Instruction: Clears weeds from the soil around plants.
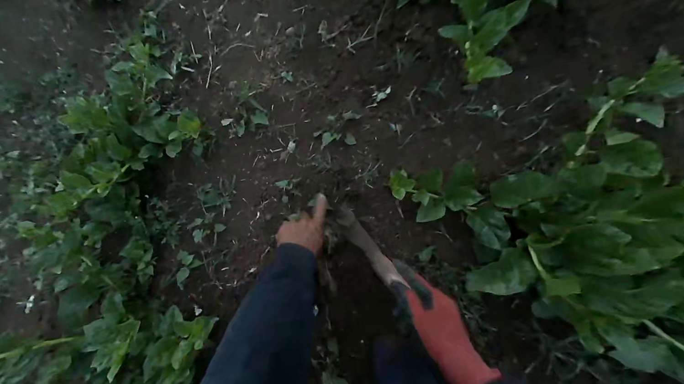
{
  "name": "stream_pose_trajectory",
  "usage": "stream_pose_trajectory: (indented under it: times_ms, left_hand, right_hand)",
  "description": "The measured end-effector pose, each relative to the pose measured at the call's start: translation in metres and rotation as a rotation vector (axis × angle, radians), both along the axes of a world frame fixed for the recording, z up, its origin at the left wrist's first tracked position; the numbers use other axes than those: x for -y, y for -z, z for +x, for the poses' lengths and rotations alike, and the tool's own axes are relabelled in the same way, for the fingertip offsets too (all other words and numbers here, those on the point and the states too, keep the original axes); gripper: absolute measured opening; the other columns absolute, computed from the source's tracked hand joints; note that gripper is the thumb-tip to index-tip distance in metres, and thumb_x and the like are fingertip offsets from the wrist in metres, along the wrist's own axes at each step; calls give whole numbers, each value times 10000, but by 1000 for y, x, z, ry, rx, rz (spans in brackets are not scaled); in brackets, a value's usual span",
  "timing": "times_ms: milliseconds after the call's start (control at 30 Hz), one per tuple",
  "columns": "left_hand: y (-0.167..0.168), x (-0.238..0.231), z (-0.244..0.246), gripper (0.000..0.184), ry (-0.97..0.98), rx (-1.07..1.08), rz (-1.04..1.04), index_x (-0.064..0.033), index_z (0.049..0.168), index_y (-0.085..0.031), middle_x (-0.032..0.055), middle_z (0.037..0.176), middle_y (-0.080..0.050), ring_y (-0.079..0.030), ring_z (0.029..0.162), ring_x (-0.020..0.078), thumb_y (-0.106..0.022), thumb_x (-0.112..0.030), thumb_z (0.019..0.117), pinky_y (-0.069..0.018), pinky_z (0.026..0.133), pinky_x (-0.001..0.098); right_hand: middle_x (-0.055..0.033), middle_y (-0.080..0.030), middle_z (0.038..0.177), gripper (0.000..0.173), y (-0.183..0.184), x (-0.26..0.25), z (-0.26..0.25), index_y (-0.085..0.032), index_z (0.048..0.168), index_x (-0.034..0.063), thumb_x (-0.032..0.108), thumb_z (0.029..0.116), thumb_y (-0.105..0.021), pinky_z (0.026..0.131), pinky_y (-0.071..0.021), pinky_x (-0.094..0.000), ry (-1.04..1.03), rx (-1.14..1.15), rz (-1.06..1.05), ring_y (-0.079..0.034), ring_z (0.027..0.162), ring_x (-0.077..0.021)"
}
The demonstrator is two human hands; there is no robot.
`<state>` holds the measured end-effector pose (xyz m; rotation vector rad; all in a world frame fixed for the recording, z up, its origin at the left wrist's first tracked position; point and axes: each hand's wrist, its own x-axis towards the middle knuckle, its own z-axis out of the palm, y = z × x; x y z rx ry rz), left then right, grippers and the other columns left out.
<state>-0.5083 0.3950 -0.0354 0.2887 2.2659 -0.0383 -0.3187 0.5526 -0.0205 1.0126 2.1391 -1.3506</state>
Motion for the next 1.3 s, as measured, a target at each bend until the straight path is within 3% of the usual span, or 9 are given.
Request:
stream_pose_trajectory:
  times_ms: [67, 267, 467, 633, 767, 867, 1033, 1100, 1300]
  left_hand:
    - [15, 0, -35, 814, -108, -5, -114, -271, 1669, 34, 286, 1335, -621, -638, 1163, 502, -490, -141, 1060, -499, 931, 668]
    - [30, 6, -63, 543, -186, 14, -224, -114, 1444, -500, 232, 1272, -670, -653, 1172, 445, -676, -228, 943, -532, 907, 650]
    - [-22, 23, -20, 577, 247, 314, -150, -205, 1576, -415, 292, 1357, -611, -592, 1234, 519, -588, -188, 1026, -455, 985, 706]
    - [-23, 27, -7, 588, 94, 105, 38, -148, 1530, -435, 253, 1446, -547, -627, 1177, 503, -548, 19, 978, -518, 909, 669]
    - [28, -9, -32, 586, -89, -163, 238, -120, 1423, -561, 117, 1737, -89, -269, 1537, 419, -727, -46, 865, -444, 1127, 548]
    - [55, -30, -53, 639, -72, -184, 234, -183, 1419, -589, 87, 1749, 2, -23, 1583, 452, -792, -145, 815, -227, 1212, 664]
    - [62, -40, -46, 493, 8, -126, 246, -147, 1366, -640, 77, 1576, -470, -290, 1526, 384, -666, -23, 889, -306, 1159, 658]
    - [59, -26, -31, 488, 52, -80, 269, -116, 1374, -637, 138, 1515, -524, -386, 1460, 419, -668, -11, 898, -374, 1118, 640]
    - [50, 50, 56, 460, -98, -196, 483, -1, 1195, -690, 238, 1319, -624, -581, 1252, 423, -822, -150, 779, -490, 1051, 549]
  right_hand:
    - [-197, -675, 1293, 441, -17, -19, 15, -548, 1475, 86, 186, 1046, -536, 999, -528, -526, -76, 25, -35, -687, 1126, -316]
    - [-153, -710, 1106, 425, 23, 7, -28, -548, 1484, 164, 254, 1070, -525, 756, -598, -455, 29, 80, -180, -705, 825, -247]
    - [-253, -699, 1222, 433, -32, -37, 47, -597, 1394, -29, 134, 993, -605, 1004, -527, -557, -198, -65, 64, -699, 1112, -381]
    - [-183, -700, 1086, 447, 4, -31, 6, -517, 1501, 117, 239, 1071, -504, 679, -586, -467, 232, -10, -162, -678, 745, -247]
    - [-182, -702, 1018, 445, 15, 0, -42, -501, 1521, 177, 247, 1082, -505, 639, -581, -472, 296, 1, -189, -676, 711, -273]
    - [-158, -699, 926, 459, -6, -13, -16, -483, 1528, 133, 242, 1082, -490, 557, -579, -415, 330, -40, -190, -656, 622, -224]
    - [-225, -681, 1164, 443, 43, 0, -142, -497, 1506, 85, 257, 1100, -454, 804, -571, -504, 304, -75, -193, -692, 896, -318]
    - [-211, -680, 1119, 432, 44, 1, -161, -517, 1484, 94, 287, 1102, -456, 738, -581, -483, 340, -86, -233, -689, 835, -299]
    - [-177, -702, 1004, 471, -20, -29, -12, -476, 1516, 58, 202, 1068, -486, 598, -589, -412, 233, -100, -188, -661, 663, -201]
